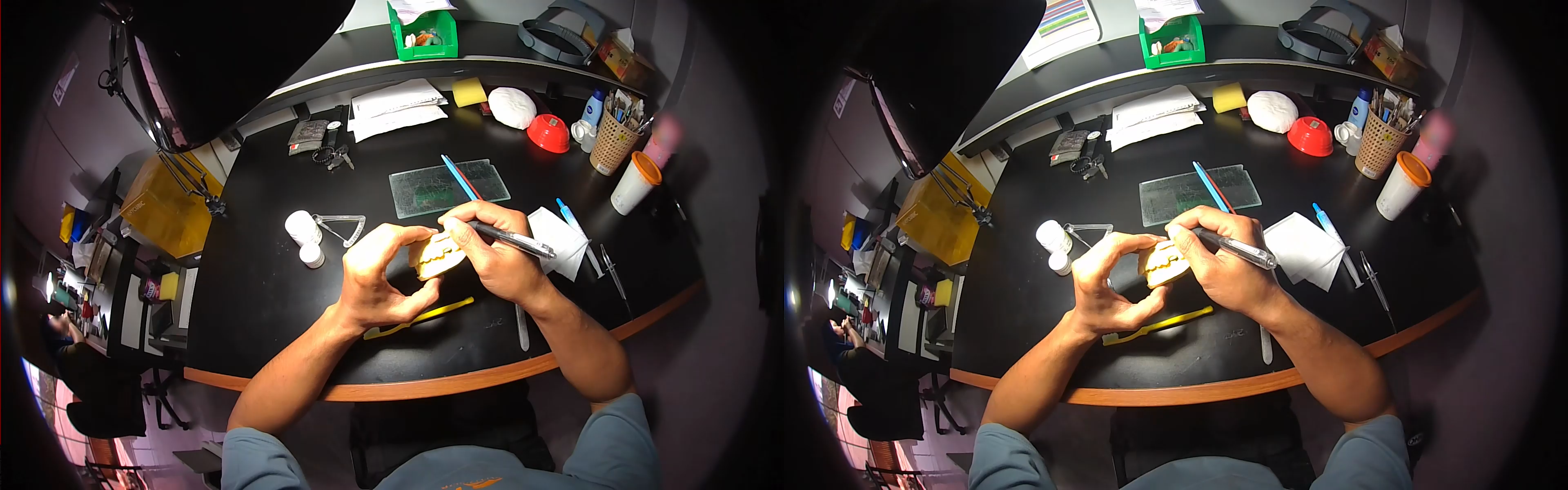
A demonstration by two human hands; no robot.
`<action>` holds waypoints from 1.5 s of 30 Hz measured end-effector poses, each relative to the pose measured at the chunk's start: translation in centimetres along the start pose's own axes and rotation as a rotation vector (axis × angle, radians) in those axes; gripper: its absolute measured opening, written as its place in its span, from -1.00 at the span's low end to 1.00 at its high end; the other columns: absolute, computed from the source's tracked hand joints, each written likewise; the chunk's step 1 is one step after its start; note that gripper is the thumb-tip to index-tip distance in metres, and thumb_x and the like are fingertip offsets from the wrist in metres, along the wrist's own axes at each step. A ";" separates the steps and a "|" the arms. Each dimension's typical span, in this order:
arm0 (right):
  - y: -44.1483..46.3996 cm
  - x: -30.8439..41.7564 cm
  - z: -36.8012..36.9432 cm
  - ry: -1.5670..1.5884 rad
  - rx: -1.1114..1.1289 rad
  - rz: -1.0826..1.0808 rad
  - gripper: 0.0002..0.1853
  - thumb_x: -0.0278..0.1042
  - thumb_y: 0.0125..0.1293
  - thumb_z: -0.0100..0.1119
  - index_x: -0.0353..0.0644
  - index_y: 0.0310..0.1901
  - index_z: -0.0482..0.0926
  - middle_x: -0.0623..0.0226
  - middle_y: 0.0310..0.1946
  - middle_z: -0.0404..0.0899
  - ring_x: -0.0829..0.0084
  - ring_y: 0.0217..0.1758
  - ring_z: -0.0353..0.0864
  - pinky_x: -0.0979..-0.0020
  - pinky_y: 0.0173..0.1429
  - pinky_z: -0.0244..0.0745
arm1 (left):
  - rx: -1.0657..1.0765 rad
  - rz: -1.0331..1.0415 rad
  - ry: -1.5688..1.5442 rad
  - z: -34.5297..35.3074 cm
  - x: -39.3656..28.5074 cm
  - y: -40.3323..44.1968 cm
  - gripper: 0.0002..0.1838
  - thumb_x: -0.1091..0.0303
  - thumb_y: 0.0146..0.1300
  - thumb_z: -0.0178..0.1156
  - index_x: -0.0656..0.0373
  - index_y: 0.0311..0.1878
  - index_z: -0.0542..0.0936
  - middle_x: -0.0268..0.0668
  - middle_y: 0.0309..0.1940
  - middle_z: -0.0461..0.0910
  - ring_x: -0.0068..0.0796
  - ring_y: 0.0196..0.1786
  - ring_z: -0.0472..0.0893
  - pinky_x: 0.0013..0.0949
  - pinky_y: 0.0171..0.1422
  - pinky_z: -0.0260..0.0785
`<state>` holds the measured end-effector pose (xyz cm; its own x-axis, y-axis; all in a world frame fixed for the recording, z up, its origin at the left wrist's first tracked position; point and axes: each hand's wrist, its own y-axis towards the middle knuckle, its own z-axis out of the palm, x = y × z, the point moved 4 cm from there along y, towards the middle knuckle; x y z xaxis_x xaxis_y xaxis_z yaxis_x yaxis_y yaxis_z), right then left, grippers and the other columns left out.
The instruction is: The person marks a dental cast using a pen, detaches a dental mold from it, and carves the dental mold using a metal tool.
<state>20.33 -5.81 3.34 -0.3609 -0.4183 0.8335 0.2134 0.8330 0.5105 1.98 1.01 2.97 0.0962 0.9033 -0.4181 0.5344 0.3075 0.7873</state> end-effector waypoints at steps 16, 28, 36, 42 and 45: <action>0.0 0.1 0.1 -0.009 0.019 0.004 -0.84 -0.39 0.54 0.36 -0.31 -0.09 0.80 0.25 -0.29 0.86 0.56 -0.20 0.83 0.42 -0.09 0.67 | 0.008 0.098 0.054 -0.1 -0.7 0.4 -0.36 0.52 -0.14 0.58 0.33 0.15 0.70 -0.08 -0.05 0.82 -0.21 -0.09 0.82 -0.28 0.05 0.67; -0.1 0.1 0.0 -0.010 0.041 0.041 -0.85 -0.41 0.56 0.35 -0.31 -0.06 0.80 0.30 -0.28 0.84 0.61 -0.20 0.78 0.47 -0.09 0.65 | -0.010 0.105 0.040 0.0 -0.6 0.5 -0.38 0.47 -0.11 0.58 0.28 0.14 0.71 -0.14 -0.11 0.82 -0.23 -0.13 0.81 -0.29 -0.01 0.68; -0.1 0.3 0.0 -0.009 0.013 0.005 -0.85 -0.38 0.55 0.36 -0.29 -0.09 0.81 0.29 -0.31 0.85 0.60 -0.23 0.81 0.46 -0.13 0.66 | 0.012 0.082 0.032 -0.1 -0.6 0.4 -0.36 0.50 -0.13 0.57 0.35 0.14 0.71 -0.07 -0.06 0.82 -0.21 -0.08 0.83 -0.29 0.07 0.68; -0.1 0.2 0.1 -0.001 0.022 0.019 -0.85 -0.39 0.54 0.37 -0.30 -0.09 0.81 0.28 -0.31 0.85 0.59 -0.24 0.82 0.45 -0.13 0.66 | -0.007 0.078 0.034 0.0 -0.6 0.5 -0.39 0.43 -0.07 0.59 0.23 0.16 0.71 -0.17 -0.10 0.81 -0.23 -0.12 0.81 -0.28 0.01 0.69; -0.1 0.2 0.0 -0.013 0.015 0.004 -0.85 -0.39 0.54 0.37 -0.29 -0.09 0.80 0.28 -0.31 0.85 0.58 -0.24 0.82 0.46 -0.13 0.67 | -0.022 0.066 -0.001 0.0 -0.5 0.5 -0.40 0.42 -0.07 0.59 0.24 0.15 0.72 -0.16 -0.11 0.81 -0.23 -0.11 0.81 -0.30 0.03 0.68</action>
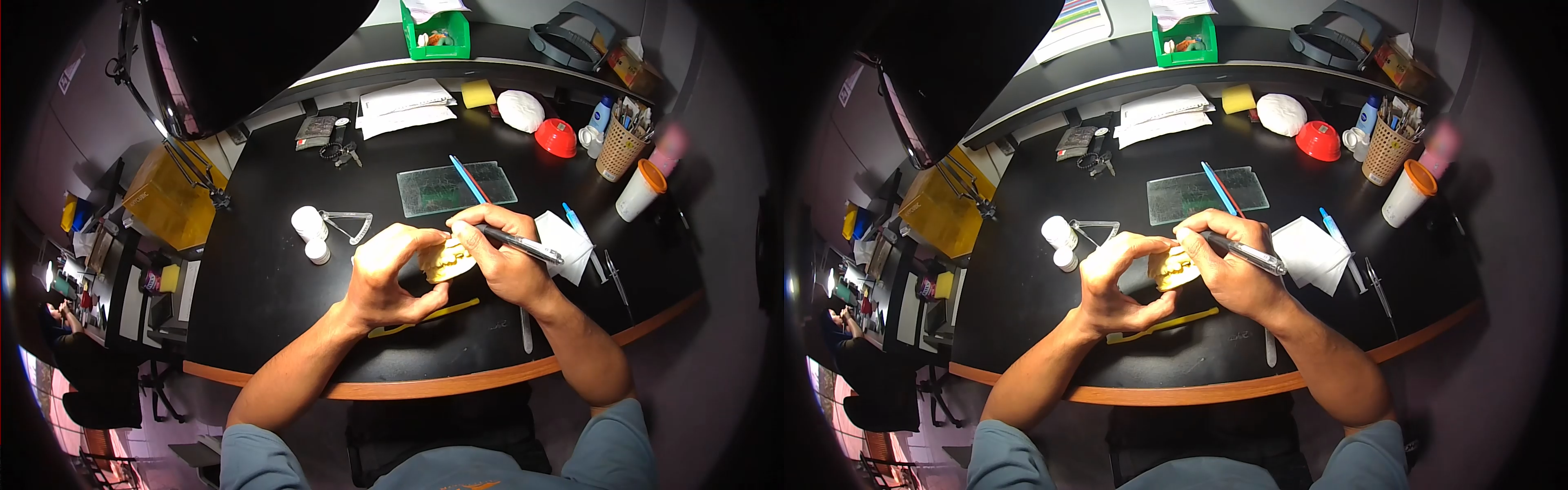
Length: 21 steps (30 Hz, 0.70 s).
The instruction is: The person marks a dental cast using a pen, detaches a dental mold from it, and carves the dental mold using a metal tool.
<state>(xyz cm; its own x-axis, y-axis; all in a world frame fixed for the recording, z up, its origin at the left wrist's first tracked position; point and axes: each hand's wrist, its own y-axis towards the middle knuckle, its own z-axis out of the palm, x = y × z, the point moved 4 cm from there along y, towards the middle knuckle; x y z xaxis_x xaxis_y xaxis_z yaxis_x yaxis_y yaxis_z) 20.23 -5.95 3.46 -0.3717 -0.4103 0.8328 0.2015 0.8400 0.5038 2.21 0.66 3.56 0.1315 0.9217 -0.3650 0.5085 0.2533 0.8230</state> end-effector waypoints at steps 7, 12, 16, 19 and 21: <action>0.0 -0.1 0.0 0.003 0.007 0.015 -0.85 -0.38 0.55 0.36 -0.29 -0.09 0.80 0.28 -0.31 0.86 0.58 -0.21 0.84 0.46 -0.11 0.68 | 0.034 -0.124 -0.077 0.1 0.6 -0.4 -0.41 0.47 -0.09 0.57 0.37 0.12 0.73 -0.10 -0.07 0.81 -0.35 -0.06 0.82 -0.35 0.10 0.66; 0.0 -0.1 0.0 0.008 0.020 0.038 -0.84 -0.37 0.55 0.36 -0.29 -0.08 0.81 0.27 -0.30 0.87 0.56 -0.20 0.85 0.45 -0.10 0.69 | 0.052 -0.139 -0.072 0.1 0.6 -0.5 -0.41 0.47 -0.08 0.57 0.38 0.12 0.73 -0.10 -0.08 0.81 -0.37 -0.05 0.82 -0.35 0.13 0.67; 0.0 -0.1 0.0 -0.003 0.012 0.013 -0.85 -0.38 0.54 0.37 -0.29 -0.08 0.81 0.26 -0.29 0.87 0.54 -0.19 0.86 0.43 -0.08 0.70 | 0.046 -0.143 -0.068 0.2 0.8 -0.6 -0.41 0.46 -0.08 0.58 0.38 0.12 0.73 -0.11 -0.08 0.81 -0.37 -0.04 0.83 -0.36 0.14 0.67; 0.1 0.1 0.1 -0.016 0.014 0.010 -0.85 -0.38 0.54 0.37 -0.28 -0.08 0.81 0.25 -0.27 0.88 0.51 -0.18 0.87 0.43 -0.07 0.70 | 0.052 -0.149 -0.073 0.2 0.9 -0.5 -0.41 0.46 -0.08 0.57 0.37 0.12 0.73 -0.11 -0.08 0.82 -0.35 -0.05 0.83 -0.35 0.14 0.67; 0.0 0.1 0.0 -0.017 0.021 0.027 -0.85 -0.39 0.53 0.37 -0.29 -0.08 0.81 0.24 -0.27 0.88 0.50 -0.17 0.88 0.43 -0.06 0.70 | 0.053 -0.156 -0.075 0.2 0.9 -0.6 -0.40 0.46 -0.09 0.57 0.37 0.13 0.73 -0.11 -0.07 0.82 -0.35 -0.05 0.83 -0.35 0.14 0.67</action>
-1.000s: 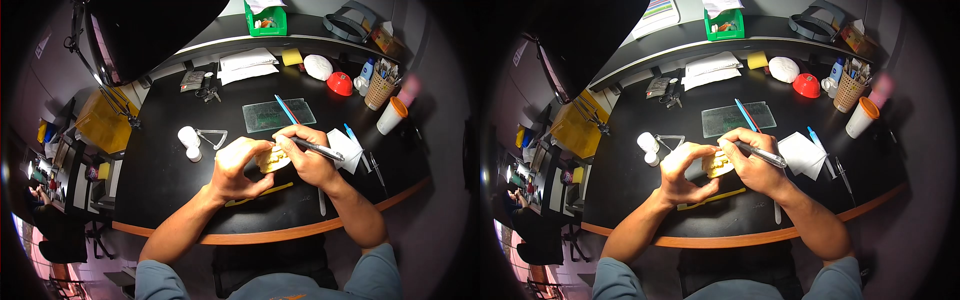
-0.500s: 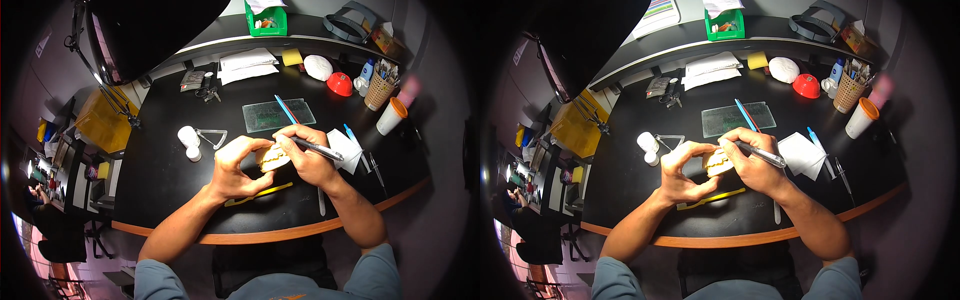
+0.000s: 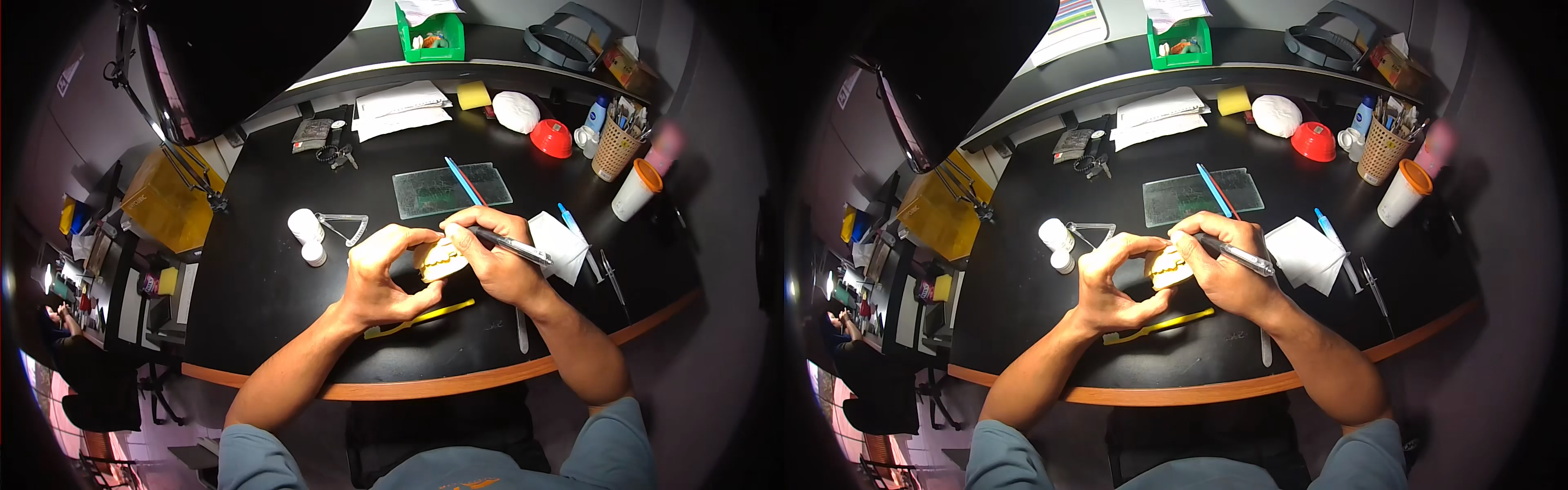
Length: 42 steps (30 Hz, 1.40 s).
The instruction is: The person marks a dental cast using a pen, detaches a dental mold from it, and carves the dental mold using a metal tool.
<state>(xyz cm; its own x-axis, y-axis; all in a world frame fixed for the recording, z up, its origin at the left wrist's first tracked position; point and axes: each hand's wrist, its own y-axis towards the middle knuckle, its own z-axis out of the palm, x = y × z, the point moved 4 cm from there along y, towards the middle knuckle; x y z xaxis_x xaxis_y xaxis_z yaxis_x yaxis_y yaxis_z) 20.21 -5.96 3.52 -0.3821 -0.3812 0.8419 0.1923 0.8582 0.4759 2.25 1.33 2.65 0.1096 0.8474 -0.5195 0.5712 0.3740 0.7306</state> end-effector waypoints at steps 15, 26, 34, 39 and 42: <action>0.0 0.0 0.1 0.019 -0.002 -0.012 -0.86 -0.43 0.52 0.36 -0.30 -0.07 0.82 0.23 -0.25 0.88 0.52 -0.17 0.87 0.45 -0.06 0.70 | -0.011 0.081 0.017 -0.1 -0.2 0.2 -0.41 0.49 -0.10 0.56 0.34 0.13 0.74 -0.10 -0.04 0.82 -0.32 -0.04 0.83 -0.34 0.12 0.67; -0.2 0.1 0.2 0.010 0.004 0.009 -0.88 -0.43 0.52 0.36 -0.28 -0.09 0.81 0.27 -0.30 0.87 0.58 -0.21 0.84 0.45 -0.10 0.68 | -0.005 0.126 0.086 -0.2 -0.6 0.3 -0.42 0.44 -0.11 0.59 0.23 0.10 0.73 -0.16 -0.08 0.82 -0.19 -0.10 0.81 -0.24 0.04 0.71; -0.2 0.4 0.2 0.006 0.006 0.018 -0.88 -0.44 0.52 0.36 -0.29 -0.08 0.80 0.25 -0.28 0.87 0.53 -0.18 0.86 0.43 -0.08 0.69 | -0.002 0.152 0.086 -0.3 -0.7 0.4 -0.40 0.46 -0.12 0.58 0.27 0.12 0.73 -0.12 -0.10 0.81 -0.22 -0.11 0.82 -0.28 0.01 0.68; -0.3 0.4 0.2 0.000 0.017 0.022 -0.88 -0.43 0.52 0.36 -0.29 -0.08 0.80 0.25 -0.28 0.87 0.53 -0.18 0.86 0.42 -0.08 0.69 | 0.004 0.146 0.089 -0.2 -0.9 0.4 -0.40 0.46 -0.12 0.58 0.28 0.11 0.73 -0.12 -0.12 0.81 -0.23 -0.13 0.81 -0.29 0.00 0.67; -0.2 0.6 0.3 -0.007 0.015 0.012 -0.88 -0.44 0.52 0.36 -0.29 -0.08 0.80 0.25 -0.28 0.87 0.54 -0.19 0.86 0.43 -0.08 0.69 | 0.006 0.147 0.083 -0.2 -0.8 0.3 -0.40 0.47 -0.12 0.58 0.28 0.12 0.73 -0.12 -0.10 0.81 -0.23 -0.13 0.81 -0.29 0.00 0.67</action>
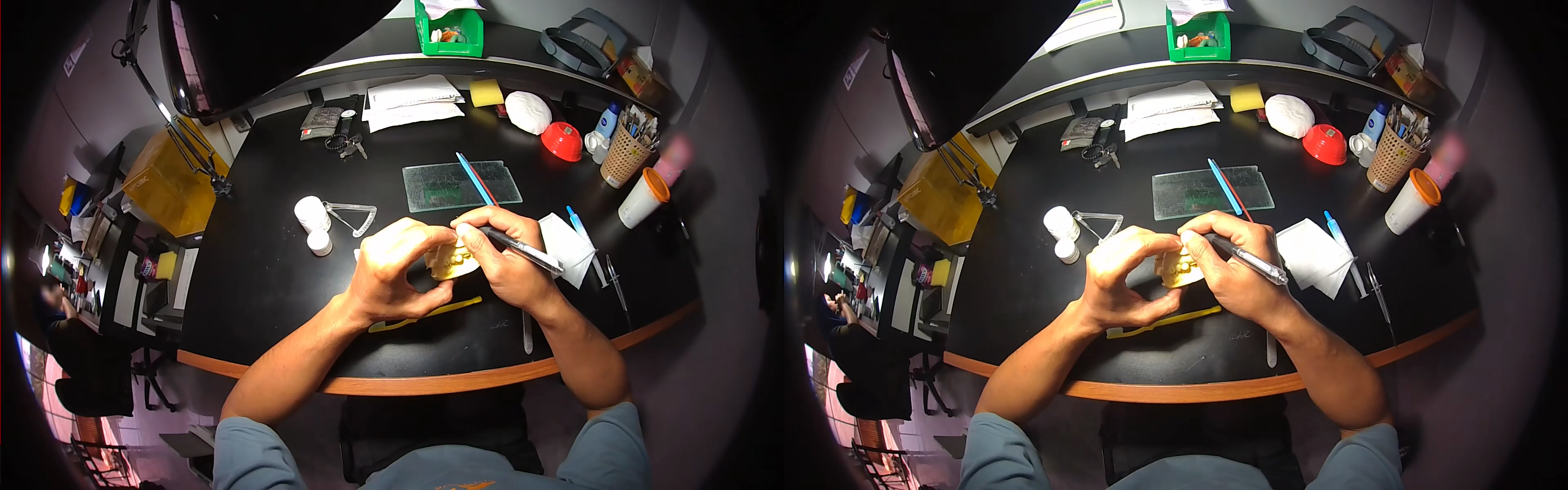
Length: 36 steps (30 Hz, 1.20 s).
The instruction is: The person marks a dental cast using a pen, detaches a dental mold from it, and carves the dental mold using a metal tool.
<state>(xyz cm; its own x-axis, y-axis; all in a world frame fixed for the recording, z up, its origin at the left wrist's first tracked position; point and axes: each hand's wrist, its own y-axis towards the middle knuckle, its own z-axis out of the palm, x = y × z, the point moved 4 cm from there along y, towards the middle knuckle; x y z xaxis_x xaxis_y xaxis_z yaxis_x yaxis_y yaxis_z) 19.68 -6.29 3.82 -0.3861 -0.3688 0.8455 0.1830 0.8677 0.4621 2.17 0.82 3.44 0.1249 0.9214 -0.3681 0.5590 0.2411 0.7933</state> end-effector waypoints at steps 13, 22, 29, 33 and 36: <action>0.0 -0.1 -0.1 -0.011 -0.004 0.003 -0.88 -0.44 0.52 0.36 -0.29 -0.09 0.81 0.25 -0.28 0.87 0.55 -0.20 0.84 0.44 -0.09 0.68 | -0.010 0.000 0.010 0.1 -0.1 0.0 -0.41 0.44 -0.11 0.59 0.22 0.11 0.72 -0.15 -0.09 0.80 -0.19 -0.13 0.80 -0.25 0.01 0.71; -0.1 0.0 -0.1 0.021 -0.002 0.025 -0.88 -0.43 0.53 0.36 -0.29 -0.09 0.81 0.27 -0.28 0.86 0.56 -0.20 0.83 0.44 -0.09 0.68 | -0.016 -0.003 0.006 0.0 -0.1 0.0 -0.40 0.44 -0.12 0.60 0.23 0.11 0.72 -0.15 -0.09 0.81 -0.19 -0.11 0.80 -0.25 0.01 0.71; -0.1 -0.1 -0.1 0.006 -0.003 0.017 -0.87 -0.42 0.54 0.36 -0.28 -0.08 0.81 0.30 -0.29 0.85 0.60 -0.20 0.81 0.46 -0.10 0.66 | -0.027 -0.011 -0.007 0.0 -0.2 -0.2 -0.40 0.43 -0.11 0.61 0.24 0.11 0.73 -0.14 -0.08 0.82 -0.18 -0.09 0.81 -0.24 0.04 0.70; 0.0 0.1 -0.3 0.019 -0.027 -0.033 -0.85 -0.40 0.57 0.34 -0.31 -0.07 0.79 0.29 -0.30 0.85 0.58 -0.21 0.81 0.45 -0.11 0.67 | -0.056 -0.024 -0.044 0.0 0.0 -0.1 -0.39 0.41 -0.10 0.60 0.24 0.13 0.74 -0.15 -0.08 0.82 -0.19 -0.07 0.81 -0.25 0.07 0.69; 0.1 -0.2 -0.7 0.132 -0.078 0.079 -0.81 -0.36 0.62 0.29 -0.33 -0.04 0.77 0.25 -0.28 0.84 0.56 -0.19 0.81 0.45 -0.07 0.70 | -0.116 -0.047 -0.110 0.4 0.3 -0.4 -0.43 0.40 -0.09 0.58 0.24 0.10 0.75 -0.16 -0.10 0.82 -0.25 -0.08 0.82 -0.28 0.08 0.68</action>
<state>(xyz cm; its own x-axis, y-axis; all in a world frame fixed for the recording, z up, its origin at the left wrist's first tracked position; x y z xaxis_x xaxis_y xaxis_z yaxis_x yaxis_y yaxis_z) 20.37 -6.40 3.90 -0.2468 -0.3455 0.9054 0.2797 0.8691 0.4079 2.30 0.86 2.85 0.1935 0.8711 -0.4514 0.4685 0.3223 0.8226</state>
